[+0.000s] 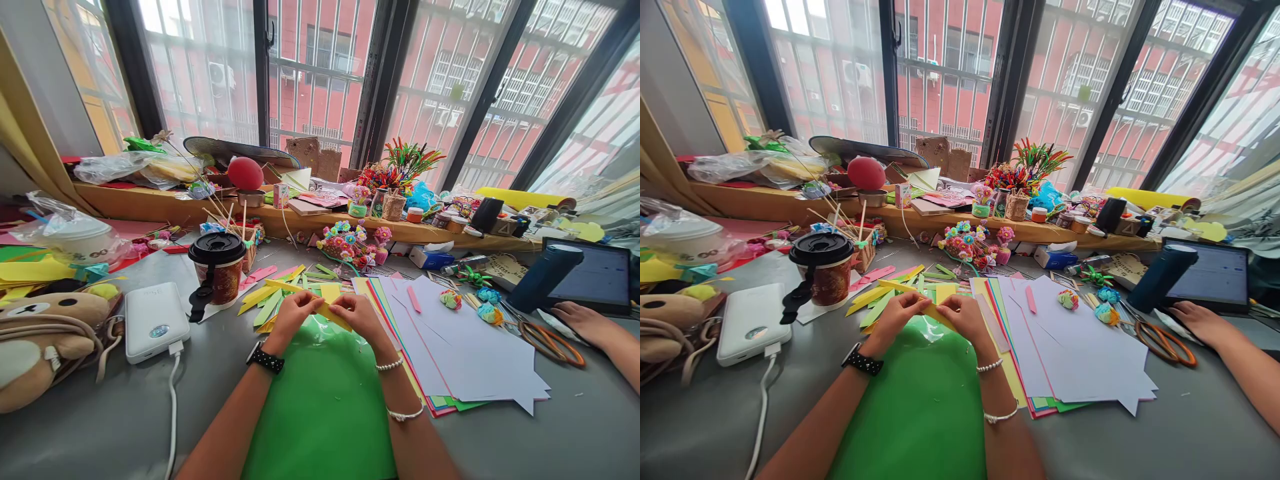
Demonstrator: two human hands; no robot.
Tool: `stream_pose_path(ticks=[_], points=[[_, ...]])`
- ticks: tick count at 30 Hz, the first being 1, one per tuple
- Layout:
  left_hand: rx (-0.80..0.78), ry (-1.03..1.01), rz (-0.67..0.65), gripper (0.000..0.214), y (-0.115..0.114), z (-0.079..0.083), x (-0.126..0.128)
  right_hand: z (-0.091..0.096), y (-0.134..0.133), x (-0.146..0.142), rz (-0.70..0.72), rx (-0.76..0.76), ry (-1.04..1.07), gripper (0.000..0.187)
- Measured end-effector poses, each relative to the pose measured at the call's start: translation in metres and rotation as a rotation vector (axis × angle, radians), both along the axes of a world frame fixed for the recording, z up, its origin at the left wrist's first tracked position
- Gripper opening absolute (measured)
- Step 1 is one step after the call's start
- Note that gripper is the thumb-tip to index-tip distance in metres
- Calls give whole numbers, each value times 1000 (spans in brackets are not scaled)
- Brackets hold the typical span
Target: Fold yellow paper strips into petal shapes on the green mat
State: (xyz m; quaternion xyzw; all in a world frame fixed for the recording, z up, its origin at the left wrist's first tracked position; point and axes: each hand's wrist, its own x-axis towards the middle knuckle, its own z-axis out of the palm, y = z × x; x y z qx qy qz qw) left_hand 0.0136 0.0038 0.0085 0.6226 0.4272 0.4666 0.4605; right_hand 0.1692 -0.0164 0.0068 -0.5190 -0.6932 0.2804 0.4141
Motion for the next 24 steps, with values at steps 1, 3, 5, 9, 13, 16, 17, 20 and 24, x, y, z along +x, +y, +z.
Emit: stream_pose_path(ticks=[1,3,5,9,13,16,17,20,24], points=[[15,38,-20,27,0,0,-1,0,0,0,14,4,-2,20],[47,109,-41,26,1,0,-3,-2,0,1,23,13,-10,20],[78,143,-1,27,3,-2,-4,-3,2,2,-6,21,-17,20],[102,59,124,29,8,-7,-5,-7,8,10,-106,33,-26,18],[139,97,149,29,11,-11,-6,-10,11,14,-154,63,-43,14],[280,308,204,23,9,-12,-8,-11,11,12,-169,120,-150,12],[354,391,215,21,8,-11,-8,-11,11,11,-184,151,-200,12],[545,589,145,20,4,-9,-7,-10,9,7,-200,248,-303,12],[605,777,101,20,1,-6,-4,-9,7,2,-110,316,-283,11]])
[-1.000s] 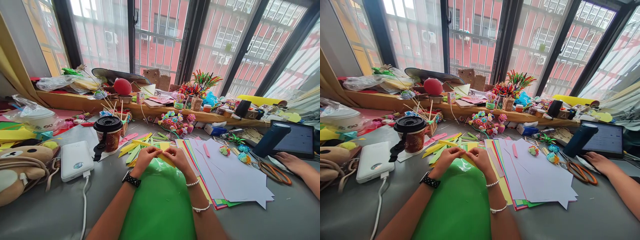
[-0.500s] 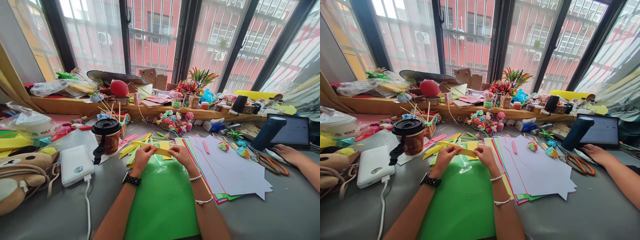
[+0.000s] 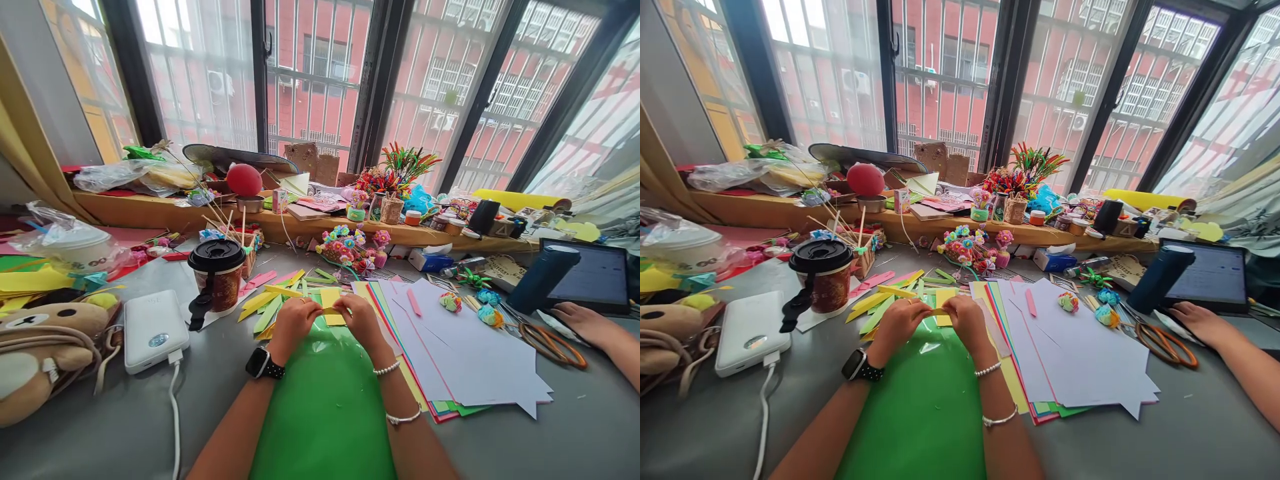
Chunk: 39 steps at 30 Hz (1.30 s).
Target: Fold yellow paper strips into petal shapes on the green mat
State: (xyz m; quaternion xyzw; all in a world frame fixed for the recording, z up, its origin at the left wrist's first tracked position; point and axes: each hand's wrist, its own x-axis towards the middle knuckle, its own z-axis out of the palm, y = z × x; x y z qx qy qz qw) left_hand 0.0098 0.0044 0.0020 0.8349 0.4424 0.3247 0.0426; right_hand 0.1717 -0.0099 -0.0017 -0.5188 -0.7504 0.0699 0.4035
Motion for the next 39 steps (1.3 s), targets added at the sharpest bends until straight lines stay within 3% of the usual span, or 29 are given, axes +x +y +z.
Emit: stream_pose_path(ticks=[3,7,17,22,29,35,39], points=[[-9,-17,3,23,0,-1,1,-1,0,-3,50,-11,103,12],[-66,-109,-24,24,3,-5,-2,-2,2,0,4,-50,158,15],[-95,-266,125,26,7,-3,-8,-11,9,8,-26,-207,497,22],[-175,-279,-16,24,9,-1,-10,-11,10,13,-75,-229,542,23],[-180,-357,103,26,10,1,-13,-10,8,13,-60,-308,574,24],[-242,-325,-130,21,6,1,-2,-6,4,6,29,-179,401,21],[-273,-224,-137,30,6,1,-2,-5,5,11,30,-183,453,20]])
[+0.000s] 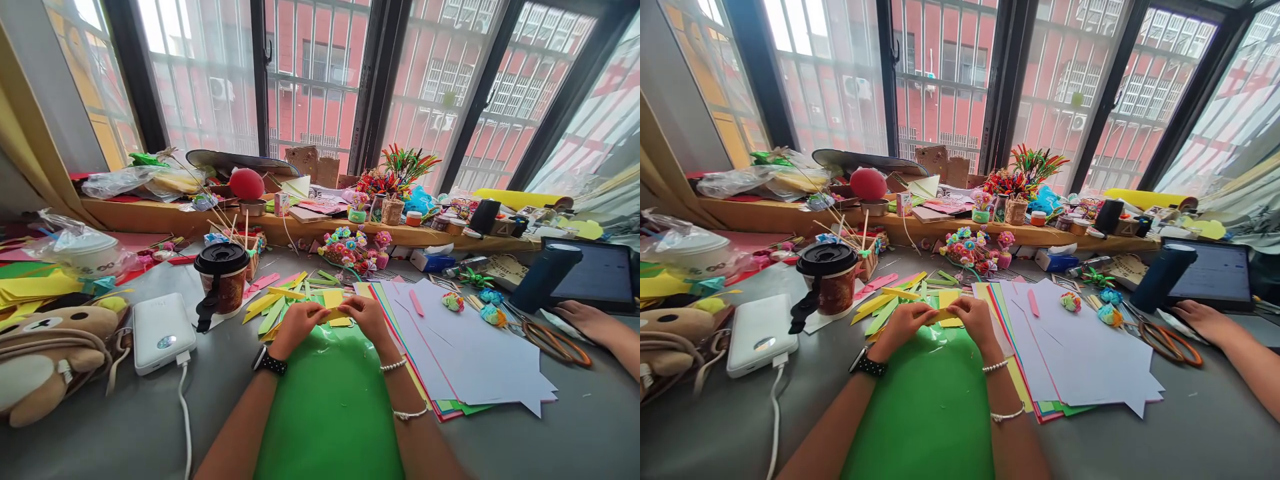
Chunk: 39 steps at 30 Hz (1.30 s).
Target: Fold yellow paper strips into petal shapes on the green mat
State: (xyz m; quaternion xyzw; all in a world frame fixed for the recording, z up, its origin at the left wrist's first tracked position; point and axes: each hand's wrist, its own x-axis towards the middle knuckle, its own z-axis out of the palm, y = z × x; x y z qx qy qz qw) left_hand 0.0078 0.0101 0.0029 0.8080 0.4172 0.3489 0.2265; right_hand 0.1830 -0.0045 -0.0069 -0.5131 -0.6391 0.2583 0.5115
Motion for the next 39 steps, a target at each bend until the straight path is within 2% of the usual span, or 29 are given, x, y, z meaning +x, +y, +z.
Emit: stream_pose_path(ticks=[1,4,5,7,10,11,15,22,25,27,29,30,32,34,35,39], points=[[-6,16,1,32,1,0,-2,0,1,4,-20,-16,44,20],[-19,-2,42,33,3,0,-7,1,3,16,-230,22,194,23],[-25,-16,44,34,3,0,-8,2,4,18,-256,47,236,24],[-29,-27,23,34,3,1,-8,2,4,15,-186,66,254,26],[-24,-14,-38,33,0,3,-5,2,3,1,66,-43,165,24],[-26,-12,-51,33,-1,4,-4,1,2,-3,98,-72,156,22],[-67,-50,-40,33,4,5,-7,0,1,-7,63,-96,184,21],[-49,-147,133,30,11,6,-14,0,4,5,-9,-129,339,25],[-76,-295,189,32,11,7,-18,2,3,9,-75,-115,391,26],[-87,-449,308,33,12,7,-21,4,2,12,-119,-88,411,26],[1,-493,405,32,12,7,-22,5,1,13,-115,-88,404,26],[59,-470,376,31,12,7,-21,5,1,13,-100,-103,392,26],[143,-366,223,28,10,6,-15,5,1,11,-65,-132,363,26],[126,-225,48,26,7,3,-6,3,0,9,-21,-134,327,25],[99,-169,13,24,5,2,-2,2,0,7,1,-125,298,25],[92,-34,30,18,-1,1,5,2,-1,1,45,-52,100,23]])
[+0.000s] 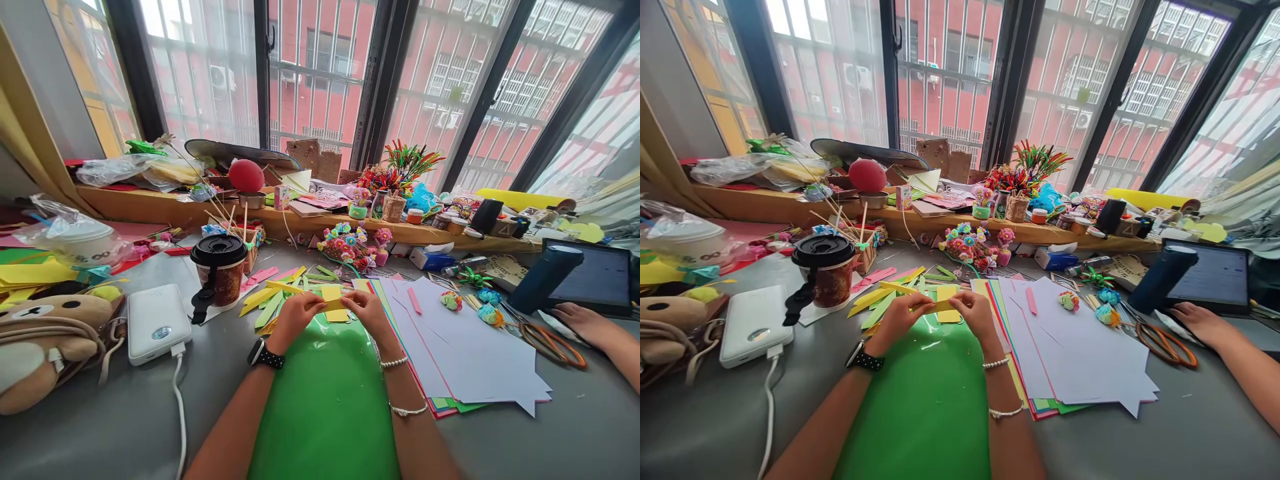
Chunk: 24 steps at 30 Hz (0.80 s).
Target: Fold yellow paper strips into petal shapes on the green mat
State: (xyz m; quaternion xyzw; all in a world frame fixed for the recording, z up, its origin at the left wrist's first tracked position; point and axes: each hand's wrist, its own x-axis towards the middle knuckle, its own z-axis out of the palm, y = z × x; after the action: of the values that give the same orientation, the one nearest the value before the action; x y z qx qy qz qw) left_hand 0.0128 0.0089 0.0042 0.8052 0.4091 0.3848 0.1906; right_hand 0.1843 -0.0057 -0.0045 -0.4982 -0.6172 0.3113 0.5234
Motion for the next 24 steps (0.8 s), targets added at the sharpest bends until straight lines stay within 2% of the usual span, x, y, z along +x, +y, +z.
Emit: stream_pose_path(ticks=[4,8,15,17,19,21,24], points=[[31,63,-39,17,-1,1,-3,3,-3,-3,57,49,-201,21],[1,0,-30,19,1,0,-6,5,-5,-2,63,79,-276,23],[-86,-103,-24,21,7,-1,-12,3,-4,9,64,17,-180,24],[-107,-145,38,21,10,-1,-19,3,-2,16,-15,20,-114,25],[-135,-240,146,24,13,0,-25,4,-1,22,-185,71,-22,29],[-168,-278,180,27,14,1,-28,7,-1,23,-261,120,47,32],[-156,-210,106,25,11,1,-23,9,-3,13,-106,127,12,31]])
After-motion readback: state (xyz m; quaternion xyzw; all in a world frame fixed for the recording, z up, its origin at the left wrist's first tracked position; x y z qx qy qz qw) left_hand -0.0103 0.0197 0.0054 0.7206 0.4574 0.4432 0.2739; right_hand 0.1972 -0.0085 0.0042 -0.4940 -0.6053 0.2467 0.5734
